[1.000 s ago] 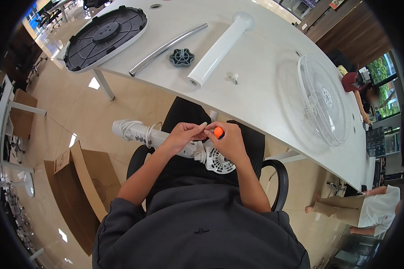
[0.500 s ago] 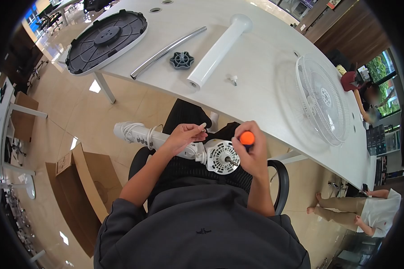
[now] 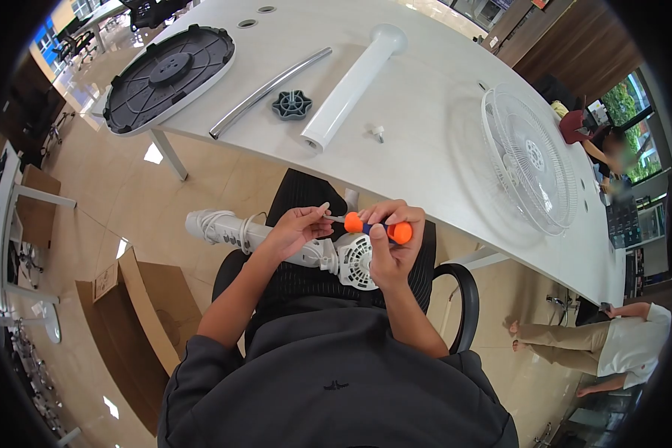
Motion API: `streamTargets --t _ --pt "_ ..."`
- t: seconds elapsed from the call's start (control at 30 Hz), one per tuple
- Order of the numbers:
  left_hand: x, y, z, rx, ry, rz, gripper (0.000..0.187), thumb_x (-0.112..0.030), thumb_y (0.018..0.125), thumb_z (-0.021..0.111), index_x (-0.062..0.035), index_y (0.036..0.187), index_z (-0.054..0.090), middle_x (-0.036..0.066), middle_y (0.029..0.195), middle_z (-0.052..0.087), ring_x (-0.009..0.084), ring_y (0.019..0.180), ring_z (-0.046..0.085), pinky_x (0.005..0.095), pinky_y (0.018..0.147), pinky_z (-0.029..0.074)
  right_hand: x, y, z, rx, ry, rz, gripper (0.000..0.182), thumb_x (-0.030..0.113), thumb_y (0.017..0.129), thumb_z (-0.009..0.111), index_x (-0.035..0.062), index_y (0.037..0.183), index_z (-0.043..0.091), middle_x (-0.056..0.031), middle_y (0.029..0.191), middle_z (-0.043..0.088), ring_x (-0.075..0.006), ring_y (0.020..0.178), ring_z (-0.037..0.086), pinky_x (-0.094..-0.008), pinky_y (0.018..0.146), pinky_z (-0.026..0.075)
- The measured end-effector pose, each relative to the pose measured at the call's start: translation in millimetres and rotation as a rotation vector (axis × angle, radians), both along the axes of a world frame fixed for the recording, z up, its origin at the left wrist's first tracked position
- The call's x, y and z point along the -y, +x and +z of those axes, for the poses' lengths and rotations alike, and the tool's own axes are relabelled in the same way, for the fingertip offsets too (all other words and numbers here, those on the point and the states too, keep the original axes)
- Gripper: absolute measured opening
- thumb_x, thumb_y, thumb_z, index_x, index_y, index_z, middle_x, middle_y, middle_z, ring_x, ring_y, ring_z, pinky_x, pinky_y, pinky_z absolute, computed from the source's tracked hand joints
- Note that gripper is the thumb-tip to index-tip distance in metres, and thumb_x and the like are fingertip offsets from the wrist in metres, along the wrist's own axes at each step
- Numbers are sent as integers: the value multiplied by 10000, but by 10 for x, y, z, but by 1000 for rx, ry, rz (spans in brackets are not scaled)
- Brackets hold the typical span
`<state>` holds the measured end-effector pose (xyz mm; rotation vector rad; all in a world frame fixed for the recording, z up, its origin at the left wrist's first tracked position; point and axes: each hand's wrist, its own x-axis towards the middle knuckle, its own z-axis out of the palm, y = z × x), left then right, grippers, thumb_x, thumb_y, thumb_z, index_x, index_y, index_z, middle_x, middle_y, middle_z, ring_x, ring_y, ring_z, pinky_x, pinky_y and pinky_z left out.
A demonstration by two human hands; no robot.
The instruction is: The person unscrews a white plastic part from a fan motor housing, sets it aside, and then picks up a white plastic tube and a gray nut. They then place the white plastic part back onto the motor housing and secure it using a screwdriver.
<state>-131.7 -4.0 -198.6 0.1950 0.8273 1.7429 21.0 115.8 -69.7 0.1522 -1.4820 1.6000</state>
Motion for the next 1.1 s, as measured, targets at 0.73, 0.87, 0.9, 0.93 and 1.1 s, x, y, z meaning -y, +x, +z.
streamTargets --t 0.73,0.87,0.9,0.93,1.1 --pt "19 -3 -5 135 32 133 254 -297 1063 627 -90 1196 688 156 1307 699 276 1201 680 435 1091 527 -151 686 -84 774 511 -431 380 142 840 869 -33 1149 733 -195 1081 765 -292 951 768 -343 842 591" --pt "14 18 110 126 -14 183 258 -311 1064 624 -88 1177 686 159 1309 696 262 1189 685 426 1083 534 -145 671 -157 732 521 -447 359 140 854 856 -34 1142 730 -193 1083 761 -303 924 761 -343 817 589" --pt "-2 27 138 127 -33 202 263 -316 1058 635 -73 1142 693 167 1288 706 259 1167 698 421 1070 545 -140 668 -170 734 518 -458 359 140 854 856 -34 1142 730 -193 1083 761 -303 924 761 -343 817 589" --pt "-36 40 87 132 -33 182 263 -316 1058 635 -73 1142 693 167 1288 706 259 1167 698 421 1070 545 -121 692 -184 750 494 -467 356 140 855 854 -33 1141 730 -193 1079 760 -305 928 761 -346 819 589" --pt "7 -17 -30 155 23 198 250 -310 1075 603 -108 1205 673 127 1324 682 251 1195 668 424 1094 523 -30 663 -245 745 477 -476 359 141 854 853 -28 1144 725 -191 1071 757 -313 940 758 -353 819 588"
